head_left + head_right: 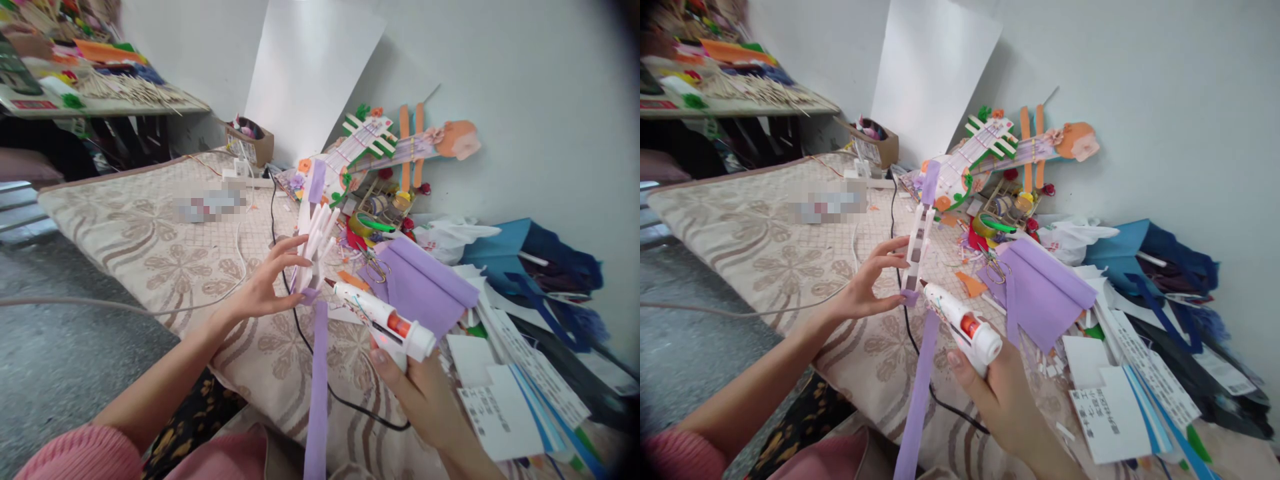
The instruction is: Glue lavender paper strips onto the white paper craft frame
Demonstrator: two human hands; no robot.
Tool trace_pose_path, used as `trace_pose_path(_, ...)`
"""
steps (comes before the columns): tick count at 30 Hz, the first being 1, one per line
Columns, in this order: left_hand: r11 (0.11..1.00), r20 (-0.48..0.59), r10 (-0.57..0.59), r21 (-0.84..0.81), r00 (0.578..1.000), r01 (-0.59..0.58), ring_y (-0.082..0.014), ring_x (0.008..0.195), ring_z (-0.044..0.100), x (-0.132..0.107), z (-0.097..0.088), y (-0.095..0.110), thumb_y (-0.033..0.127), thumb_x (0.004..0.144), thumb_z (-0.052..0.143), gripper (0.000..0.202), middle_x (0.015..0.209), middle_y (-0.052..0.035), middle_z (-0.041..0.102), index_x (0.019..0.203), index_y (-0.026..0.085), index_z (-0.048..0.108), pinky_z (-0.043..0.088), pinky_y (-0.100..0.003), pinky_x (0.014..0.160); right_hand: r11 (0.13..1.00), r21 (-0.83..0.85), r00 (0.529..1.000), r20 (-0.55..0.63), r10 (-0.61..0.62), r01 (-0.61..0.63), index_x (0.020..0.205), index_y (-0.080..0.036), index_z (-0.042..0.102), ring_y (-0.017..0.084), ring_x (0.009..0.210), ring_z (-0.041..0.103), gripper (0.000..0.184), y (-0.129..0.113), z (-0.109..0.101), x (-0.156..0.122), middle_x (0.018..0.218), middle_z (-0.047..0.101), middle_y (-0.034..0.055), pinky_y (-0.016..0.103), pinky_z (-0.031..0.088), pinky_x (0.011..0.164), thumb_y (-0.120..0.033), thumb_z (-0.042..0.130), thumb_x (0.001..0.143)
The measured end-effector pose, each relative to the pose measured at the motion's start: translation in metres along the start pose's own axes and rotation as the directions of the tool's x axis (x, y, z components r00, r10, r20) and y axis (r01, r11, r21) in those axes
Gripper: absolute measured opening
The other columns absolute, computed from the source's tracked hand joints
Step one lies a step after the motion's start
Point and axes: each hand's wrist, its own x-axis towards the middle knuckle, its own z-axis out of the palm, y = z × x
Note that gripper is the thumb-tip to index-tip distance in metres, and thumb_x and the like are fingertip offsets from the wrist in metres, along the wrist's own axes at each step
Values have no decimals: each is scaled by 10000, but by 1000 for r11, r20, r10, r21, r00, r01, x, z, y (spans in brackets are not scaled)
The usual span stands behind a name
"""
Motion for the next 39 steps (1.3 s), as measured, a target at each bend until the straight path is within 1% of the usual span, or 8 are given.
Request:
trace_pose_path(6,999,-8,26,41,1000,-26,-339,1452,371,1,0,0,277,821,760,665,1559,-173,370,1412,254,457,342,-583,1179,998,43,997,56,52,-54,867,-234,584,177,658,603,196,1,2,-6,716,626,2,252,518,617,-373,502,978)
trace_pose_path(9,999,-10,31,40,999,-30,-334,1448,379,2,0,1,279,829,753,662,1561,-163,370,1420,265,457,350,-577,1177,996,58,996,71,62,-67,905,-234,588,178,678,608,177,3,4,-7,747,635,4,261,518,637,-373,504,975)
trace_pose_path(12,999,-15,33,34,999,-32,-335,1445,382,3,0,1,290,832,751,656,1562,-157,371,1419,275,459,351,-582,1175,995,47,993,89,78,-83,891,-231,585,169,655,594,178,7,6,-9,729,615,-5,252,500,605,-373,513,970)
trace_pose_path(18,1000,-18,28,7,999,-28,-340,1444,382,2,0,0,269,813,765,668,1551,-172,380,1405,258,456,349,-588,1173,998,30,996,67,50,-53,880,-235,572,159,625,584,155,1,3,-6,709,602,-17,244,499,599,-353,521,967)
trace_pose_path(24,999,-37,-7,-53,999,5,-337,1435,398,3,2,1,274,809,766,713,1547,-178,388,1423,264,404,415,-577,1129,1000,22,999,41,6,-7,849,-238,558,160,620,578,170,-10,2,3,710,596,-16,244,485,585,-357,523,965)
trace_pose_path(30,998,-46,-30,-61,998,28,-334,1434,391,3,2,4,280,804,765,711,1538,-181,398,1417,252,405,433,-562,1116,996,72,994,99,40,-47,912,-234,581,163,620,567,166,-7,7,5,724,586,-12,260,474,603,-373,515,975)
trace_pose_path(35,998,-38,-33,-57,999,31,-336,1435,384,3,2,4,259,794,768,734,1539,-190,389,1427,241,395,467,-537,1081,996,67,997,67,47,-51,982,-235,604,166,669,575,161,-10,7,10,737,591,-15,251,472,613,-379,533,973)
trace_pose_path(39,998,-37,-37,-60,999,34,-340,1436,385,2,2,3,267,797,770,727,1540,-189,388,1423,244,400,435,-563,1112,997,52,997,67,49,-52,974,-224,620,163,679,576,193,-15,7,16,755,613,-9,253,475,621,-394,529,975)
